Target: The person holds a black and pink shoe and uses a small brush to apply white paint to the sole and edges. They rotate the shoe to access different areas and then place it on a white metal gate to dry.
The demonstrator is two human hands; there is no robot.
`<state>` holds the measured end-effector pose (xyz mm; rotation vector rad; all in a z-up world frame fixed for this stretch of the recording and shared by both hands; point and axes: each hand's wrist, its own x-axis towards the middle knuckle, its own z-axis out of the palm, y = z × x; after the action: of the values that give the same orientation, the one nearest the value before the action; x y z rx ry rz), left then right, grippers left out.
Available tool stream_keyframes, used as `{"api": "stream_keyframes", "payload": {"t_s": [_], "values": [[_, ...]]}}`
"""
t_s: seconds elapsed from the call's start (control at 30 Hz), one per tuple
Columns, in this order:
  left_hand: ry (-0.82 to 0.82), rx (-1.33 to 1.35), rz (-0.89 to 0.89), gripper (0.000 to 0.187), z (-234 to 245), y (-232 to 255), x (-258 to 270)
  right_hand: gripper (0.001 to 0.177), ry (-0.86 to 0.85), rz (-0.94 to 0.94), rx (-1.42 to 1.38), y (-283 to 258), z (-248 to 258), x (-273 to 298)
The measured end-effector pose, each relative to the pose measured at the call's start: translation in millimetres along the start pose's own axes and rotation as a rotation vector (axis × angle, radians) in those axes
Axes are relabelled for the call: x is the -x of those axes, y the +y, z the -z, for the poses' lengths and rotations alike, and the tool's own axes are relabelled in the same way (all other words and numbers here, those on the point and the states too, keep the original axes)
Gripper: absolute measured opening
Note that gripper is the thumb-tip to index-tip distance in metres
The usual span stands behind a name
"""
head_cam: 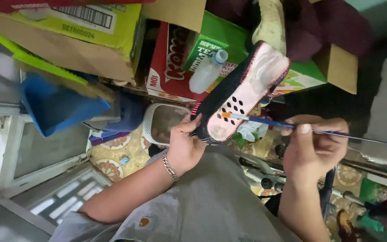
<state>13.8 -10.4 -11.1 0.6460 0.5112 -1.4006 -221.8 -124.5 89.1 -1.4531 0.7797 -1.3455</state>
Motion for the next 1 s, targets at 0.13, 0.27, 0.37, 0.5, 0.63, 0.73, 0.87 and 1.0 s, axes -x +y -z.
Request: {"api": "stream_keyframes", "payload": {"t_s": [0.13,0.27,0.37,0.5,0.63,0.73,0.87,1.0], "values": [[-0.031,-0.058,-0.017,0.027,4.2,-0.3,1.8,0.024,0.035,0.018,-0.034,5.2,-12.5,4.6],[-0.01,-0.035,-0.029,0.033,0.4,1.4,4.6,0.028,0.114,0.163,0.133,7.1,-18.7,1.1],[-0.017,-0.042,-0.022,0.034,3.2,0.6,3.8,0.028,0.157,0.272,0.19,13.3,-14.0,7.1],[-0.098,-0.044,-0.036,0.036,3.9,0.4,2.5,0.027,0.015,0.537,0.128,13.9,-21.6,15.5],[-0.063,-0.023,-0.025,0.044,4.6,1.7,3.7,0.075,-0.231,0.663,0.019,23.3,-8.8,39.5],[-0.099,-0.042,-0.016,0.046,4.7,3.6,3.1,0.033,-0.082,0.489,0.155,0.8,-21.1,42.6],[-0.084,-0.047,-0.032,0.048,3.0,3.3,5.7,0.029,0.013,0.443,0.178,1.7,-30.9,21.1],[-0.016,-0.046,-0.041,0.039,-5.5,2.1,10.7,0.01,0.07,0.553,0.29,16.9,-21.1,14.5]]}}
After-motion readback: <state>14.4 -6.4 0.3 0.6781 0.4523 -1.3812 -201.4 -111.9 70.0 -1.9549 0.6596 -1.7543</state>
